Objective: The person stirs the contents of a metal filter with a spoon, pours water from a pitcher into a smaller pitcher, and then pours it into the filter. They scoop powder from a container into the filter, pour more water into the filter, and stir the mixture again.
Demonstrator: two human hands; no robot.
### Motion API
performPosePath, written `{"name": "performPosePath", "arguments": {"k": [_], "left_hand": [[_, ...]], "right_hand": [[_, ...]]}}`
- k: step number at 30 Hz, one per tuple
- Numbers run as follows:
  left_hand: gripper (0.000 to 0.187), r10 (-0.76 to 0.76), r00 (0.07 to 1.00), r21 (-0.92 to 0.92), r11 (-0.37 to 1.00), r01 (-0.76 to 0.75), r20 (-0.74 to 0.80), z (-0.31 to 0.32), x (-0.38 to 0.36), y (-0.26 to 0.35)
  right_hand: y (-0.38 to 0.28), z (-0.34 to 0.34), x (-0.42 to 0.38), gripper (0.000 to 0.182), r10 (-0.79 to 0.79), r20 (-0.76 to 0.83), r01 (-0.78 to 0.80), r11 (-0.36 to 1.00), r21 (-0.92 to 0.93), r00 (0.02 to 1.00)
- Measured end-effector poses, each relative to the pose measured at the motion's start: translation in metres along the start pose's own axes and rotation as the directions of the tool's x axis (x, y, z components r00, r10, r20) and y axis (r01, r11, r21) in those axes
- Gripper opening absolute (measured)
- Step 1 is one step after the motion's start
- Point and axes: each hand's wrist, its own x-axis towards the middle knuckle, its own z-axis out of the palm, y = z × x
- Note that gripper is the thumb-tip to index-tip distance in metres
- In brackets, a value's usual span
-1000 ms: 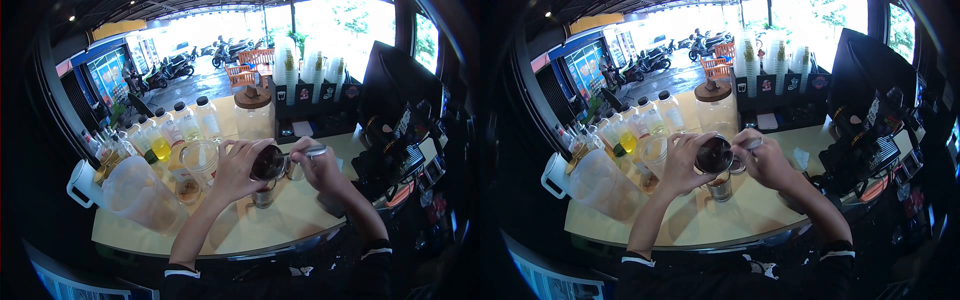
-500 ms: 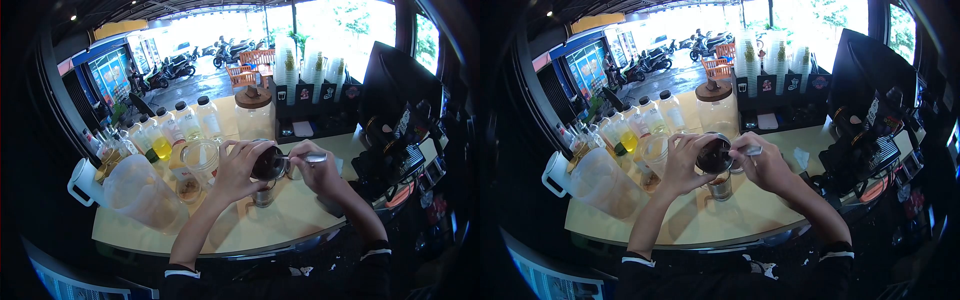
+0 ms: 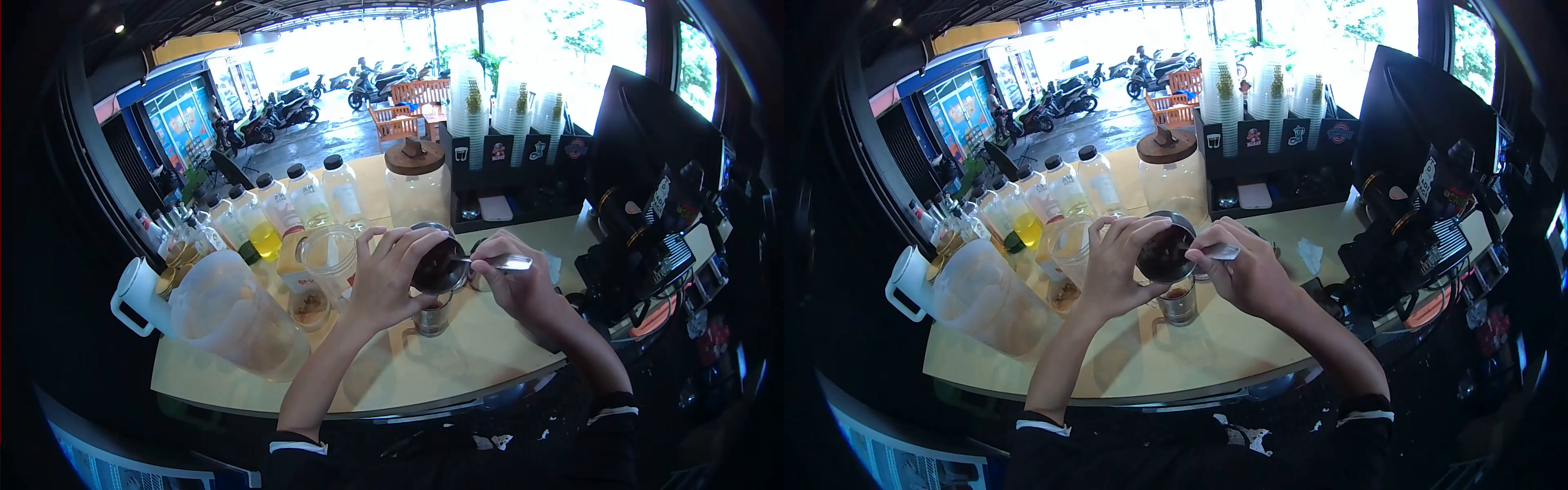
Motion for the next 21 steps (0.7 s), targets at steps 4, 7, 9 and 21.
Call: {"name": "performPosePath", "arguments": {"k": [4, 7, 9, 21], "left_hand": [[0.084, 0.023, 0.999, 0.022, 1.000, -0.022, -0.041, 0.004, -0.002, -0.005], [0.083, -0.030, 0.999, -0.073, 0.997, 0.028, -0.031, 0.006, -0.006, -0.010], [0.084, -0.037, 0.998, -0.093, 0.995, 0.033, -0.042, 0.007, -0.008, -0.012], [0.093, -0.086, 0.996, -0.175, 0.981, 0.087, 0.015, 0.006, -0.007, -0.017]], "right_hand": [[-0.005, 0.001, -0.001, 0.018, -0.142, 0.081, 0.147, 0.988, -0.055, 0.987], [-0.005, -0.008, -0.004, 0.020, -0.229, 0.029, 0.231, 0.965, -0.126, 0.973], [-0.006, -0.010, -0.005, 0.023, -0.296, 0.043, 0.299, 0.946, -0.125, 0.954], [-0.004, -0.010, -0.018, 0.030, -0.565, 0.262, 0.623, 0.698, -0.354, 0.782]]}}
